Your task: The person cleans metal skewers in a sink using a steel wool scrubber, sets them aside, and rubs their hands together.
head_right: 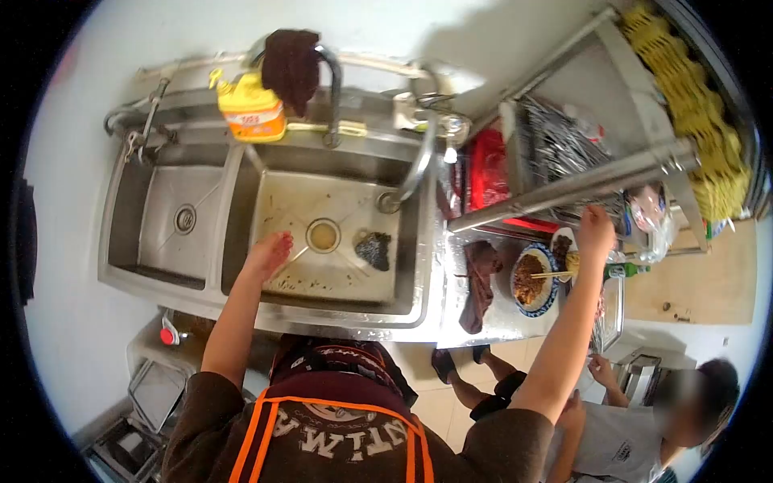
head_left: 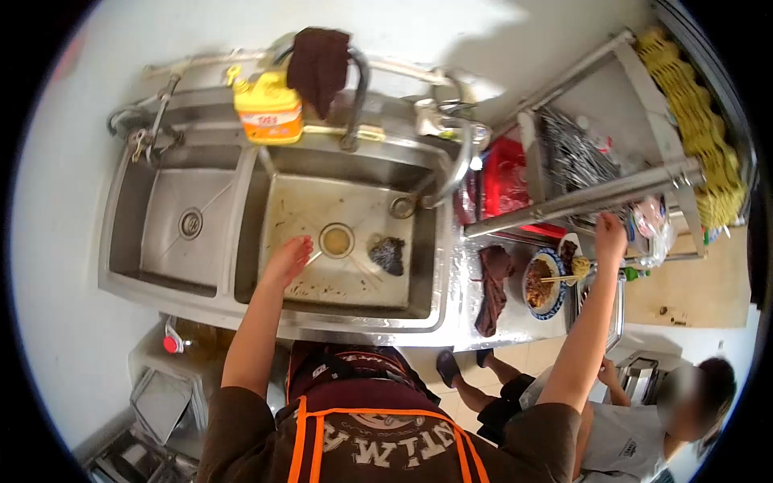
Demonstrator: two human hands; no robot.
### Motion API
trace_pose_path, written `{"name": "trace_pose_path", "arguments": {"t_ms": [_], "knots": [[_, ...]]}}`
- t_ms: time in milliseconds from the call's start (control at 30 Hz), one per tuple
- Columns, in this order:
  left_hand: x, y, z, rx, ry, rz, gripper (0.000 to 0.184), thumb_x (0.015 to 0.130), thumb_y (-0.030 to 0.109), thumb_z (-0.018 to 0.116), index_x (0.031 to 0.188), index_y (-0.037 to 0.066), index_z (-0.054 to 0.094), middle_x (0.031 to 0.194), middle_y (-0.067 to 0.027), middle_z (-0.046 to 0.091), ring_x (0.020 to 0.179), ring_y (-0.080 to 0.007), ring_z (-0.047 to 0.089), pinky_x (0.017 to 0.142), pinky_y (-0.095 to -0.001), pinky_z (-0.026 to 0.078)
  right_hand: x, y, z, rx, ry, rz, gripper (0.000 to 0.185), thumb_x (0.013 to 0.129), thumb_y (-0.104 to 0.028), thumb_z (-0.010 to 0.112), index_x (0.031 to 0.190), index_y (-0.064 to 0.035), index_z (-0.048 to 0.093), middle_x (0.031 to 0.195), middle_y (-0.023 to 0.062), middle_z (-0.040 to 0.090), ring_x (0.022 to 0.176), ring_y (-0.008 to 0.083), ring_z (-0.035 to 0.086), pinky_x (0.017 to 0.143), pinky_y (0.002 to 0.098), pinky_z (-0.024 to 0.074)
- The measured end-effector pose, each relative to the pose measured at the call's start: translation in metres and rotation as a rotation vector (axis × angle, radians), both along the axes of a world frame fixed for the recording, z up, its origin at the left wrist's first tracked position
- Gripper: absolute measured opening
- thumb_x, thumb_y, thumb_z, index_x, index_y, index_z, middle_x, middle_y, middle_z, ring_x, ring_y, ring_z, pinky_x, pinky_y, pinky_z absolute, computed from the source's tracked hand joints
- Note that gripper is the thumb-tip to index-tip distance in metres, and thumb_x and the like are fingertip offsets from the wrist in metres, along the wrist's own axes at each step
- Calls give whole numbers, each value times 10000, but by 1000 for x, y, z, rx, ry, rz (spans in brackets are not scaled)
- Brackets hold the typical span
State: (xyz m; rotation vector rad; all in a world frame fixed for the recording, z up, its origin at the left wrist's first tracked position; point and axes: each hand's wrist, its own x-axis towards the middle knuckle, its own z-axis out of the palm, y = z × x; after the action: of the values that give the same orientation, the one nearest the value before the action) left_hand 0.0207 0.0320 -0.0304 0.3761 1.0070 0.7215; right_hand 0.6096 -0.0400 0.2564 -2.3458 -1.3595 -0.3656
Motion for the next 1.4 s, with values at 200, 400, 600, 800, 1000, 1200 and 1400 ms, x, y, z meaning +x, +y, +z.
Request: {"name": "trace_pose_path", "arguments": {"t_ms": [200, 400, 600, 800, 1000, 1200, 1400], "knots": [[-57, 11, -9, -43, 267, 64, 239, 872, 254, 496, 1047, 100, 549, 970, 2, 559, 924, -106, 511, 772, -257, 411, -242, -23, -77, -66, 253, 127, 127, 780, -40, 584, 889, -42, 648, 817, 75, 642, 715, 166, 611, 663, 276, 489], [-74, 13, -2, 54, 364, -95, 230, 878, 239, 497, 1036, 82, 555, 983, -8, 566, 884, -105, 526, 751, -251, 424, -362, 21, -358, -769, 540, 437, 185, 747, -100, 606, 913, -19, 617, 874, 179, 615, 811, 296, 610, 702, 360, 486], [-117, 12, 26, 31, 383, -54, 228, 884, 189, 493, 1057, 50, 546, 973, -24, 575, 904, -103, 527, 772, -237, 423, -393, 43, -462, -1090, 374, 164, 246, 810, -108, 495, 1044, -63, 556, 1053, 143, 542, 941, 296, 566, 753, 372, 487], [-86, 27, 8, 897, 1043, -456, 277, 802, 118, 568, 1059, 18, 536, 1062, -95, 567, 1040, -246, 512, 879, -356, 410, -414, 39, -392, -999, 282, 415, 160, 759, -96, 529, 911, -98, 579, 858, 120, 576, 790, 282, 592, 659, 373, 492], [-33, 48, -34, 1397, 1177, -855, 274, 754, 145, 560, 1020, 77, 574, 905, -101, 585, 931, -276, 536, 851, -373, 422, -405, 37, -291, -690, 302, 663, 153, 710, -127, 591, 846, -76, 543, 786, 97, 552, 725, 263, 570, 610, 364, 484], [-16, 41, -29, 1200, 871, -1113, 170, 798, 209, 496, 834, 78, 598, 777, -115, 585, 763, -298, 572, 635, -415, 451, -397, 32, -305, -462, 146, 799, 165, 771, -224, 590, 677, -96, 548, 570, 56, 528, 632, 233, 567, 516, 354, 477], [9, 34, -35, 1050, 1025, -799, 124, 764, 120, 484, 754, 62, 594, 731, -135, 588, 701, -318, 572, 633, -421, 454, -410, 43, -320, -579, 231, 542, 238, 818, -269, 554, 675, -79, 553, 566, 114, 569, 553, 289, 573, 485, 398, 455]]}}
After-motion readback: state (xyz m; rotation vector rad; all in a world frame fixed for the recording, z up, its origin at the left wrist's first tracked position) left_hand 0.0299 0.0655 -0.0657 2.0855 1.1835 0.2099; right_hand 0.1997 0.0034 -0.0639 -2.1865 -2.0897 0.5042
